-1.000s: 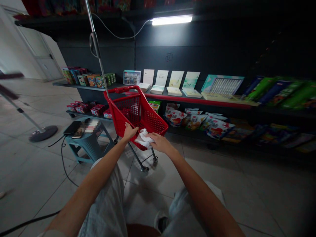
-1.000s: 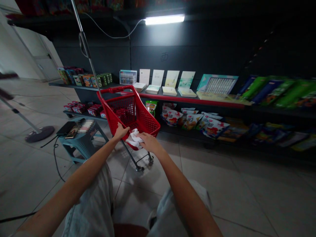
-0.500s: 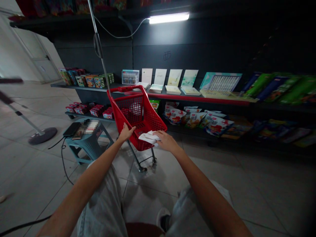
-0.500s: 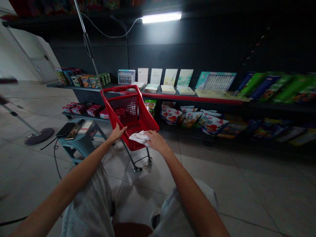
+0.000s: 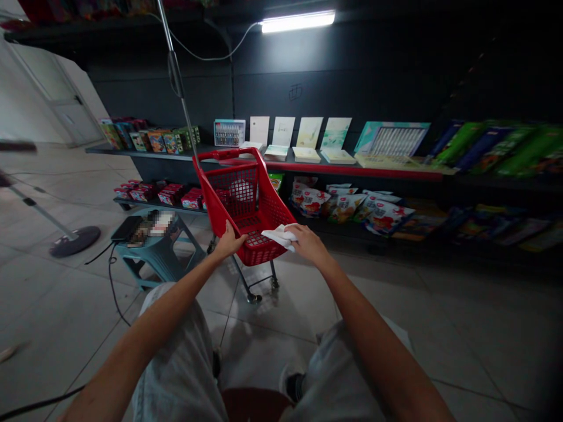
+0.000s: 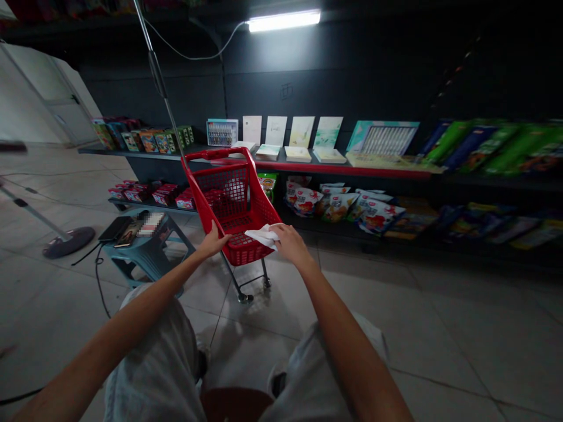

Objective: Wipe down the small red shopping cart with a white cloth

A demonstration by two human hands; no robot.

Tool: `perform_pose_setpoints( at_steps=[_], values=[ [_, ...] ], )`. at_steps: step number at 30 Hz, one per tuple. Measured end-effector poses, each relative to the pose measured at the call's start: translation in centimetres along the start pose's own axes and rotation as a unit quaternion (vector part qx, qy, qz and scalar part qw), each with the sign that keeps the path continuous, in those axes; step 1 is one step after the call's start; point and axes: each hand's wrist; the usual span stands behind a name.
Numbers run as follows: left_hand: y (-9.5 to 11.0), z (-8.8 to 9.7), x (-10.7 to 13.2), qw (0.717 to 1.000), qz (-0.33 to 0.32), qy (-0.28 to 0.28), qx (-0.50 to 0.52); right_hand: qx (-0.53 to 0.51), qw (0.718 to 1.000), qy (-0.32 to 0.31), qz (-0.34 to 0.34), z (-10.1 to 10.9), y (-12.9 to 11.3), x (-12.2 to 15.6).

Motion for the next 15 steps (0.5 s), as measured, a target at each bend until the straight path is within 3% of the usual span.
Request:
perform_pose_setpoints(
  at_steps=[4,9,12,15],
  values=[
    [-0.1,0.3,0.0,1.000,0.002,-0.010,-0.003,-0.015,0.999,0.025,-0.043,0.5,0.6,0.2],
    [0.0,-0.5,0.2,1.000,-0.023,0.012,0.001,-0.002,0.980,0.066,-0.186,1.0,0.4,0.5],
    [0.1,-1.0,0.6,0.998,-0.056,0.041,-0.013,0.008,0.961,0.033,-0.274,0.6,0.7,0.3],
    [0.5,-1.2,1.1,0.998,-0.052,0.022,-0.017,0.027,0.941,-0.060,-0.331,-0.9,0.2,0.4]
  ],
)
Point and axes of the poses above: each hand's wrist, its own x-axis away from the middle knuckle, its own z-axis out of the back of the hand, y = z × x, and after that the axes turned 11 degrees about -z, right-handed
